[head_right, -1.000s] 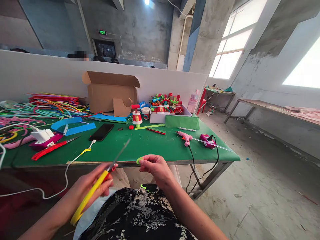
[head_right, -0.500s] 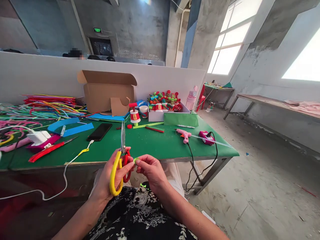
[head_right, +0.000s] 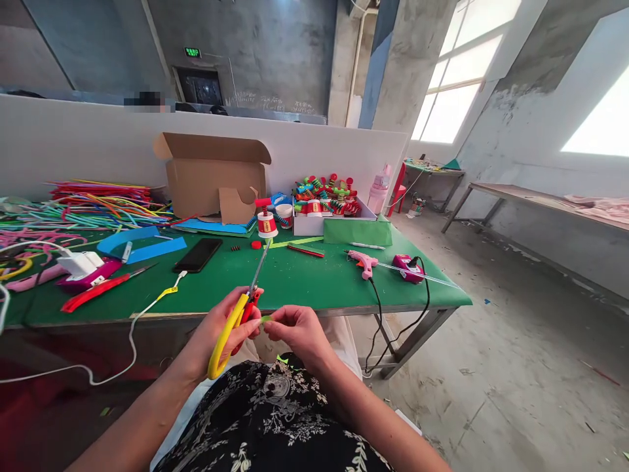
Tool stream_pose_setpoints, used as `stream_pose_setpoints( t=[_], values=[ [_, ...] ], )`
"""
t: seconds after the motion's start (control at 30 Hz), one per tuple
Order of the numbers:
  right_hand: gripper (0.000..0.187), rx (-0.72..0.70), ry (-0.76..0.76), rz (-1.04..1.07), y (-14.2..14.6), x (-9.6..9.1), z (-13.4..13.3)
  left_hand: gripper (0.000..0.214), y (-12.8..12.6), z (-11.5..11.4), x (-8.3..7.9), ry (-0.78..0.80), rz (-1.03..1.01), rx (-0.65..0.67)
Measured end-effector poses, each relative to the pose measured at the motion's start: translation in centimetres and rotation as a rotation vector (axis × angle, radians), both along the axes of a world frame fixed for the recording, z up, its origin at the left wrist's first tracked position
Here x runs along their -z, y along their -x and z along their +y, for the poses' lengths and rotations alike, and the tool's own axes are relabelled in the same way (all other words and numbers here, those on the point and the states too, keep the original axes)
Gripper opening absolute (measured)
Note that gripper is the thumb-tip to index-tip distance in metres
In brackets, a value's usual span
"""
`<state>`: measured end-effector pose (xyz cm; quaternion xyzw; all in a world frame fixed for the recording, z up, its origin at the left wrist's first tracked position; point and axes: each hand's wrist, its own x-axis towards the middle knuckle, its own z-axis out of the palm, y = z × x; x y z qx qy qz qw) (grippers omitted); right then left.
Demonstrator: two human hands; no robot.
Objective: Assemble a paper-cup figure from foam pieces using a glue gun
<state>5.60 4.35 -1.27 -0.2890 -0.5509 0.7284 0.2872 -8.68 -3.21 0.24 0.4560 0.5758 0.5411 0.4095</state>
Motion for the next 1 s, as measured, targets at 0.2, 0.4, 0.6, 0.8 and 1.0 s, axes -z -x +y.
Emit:
stream_pose_setpoints(
  t=[0.2,0.4,0.6,0.8,1.0],
  values=[
    [0.034,0.224,0.258,0.207,-0.2,0.0,0.7,0.048,-0.4,-1.3,2.5,-0.075,0.413,-0.091],
    [0.037,0.247,0.322,0.281,-0.3,-0.1,0.7,0.048,-1.7,-2.5,4.7,-0.055,0.554,-0.009],
    [0.034,0.062,0.128,0.069,-0.3,0.1,0.1,0.040,-1.5,-0.9,2.3,-0.176,0.258,-0.240],
    [0.031,0.031,0.014,-0.007,-0.2,0.0,-0.2,0.041,-1.6,-0.6,0.2,-0.182,0.143,-0.170],
    [0.030,0.011,-0.005,-0.033,-0.1,-0.3,-0.2,0.041,-1.6,-0.4,0.4,-0.134,0.229,-0.213]
  ],
)
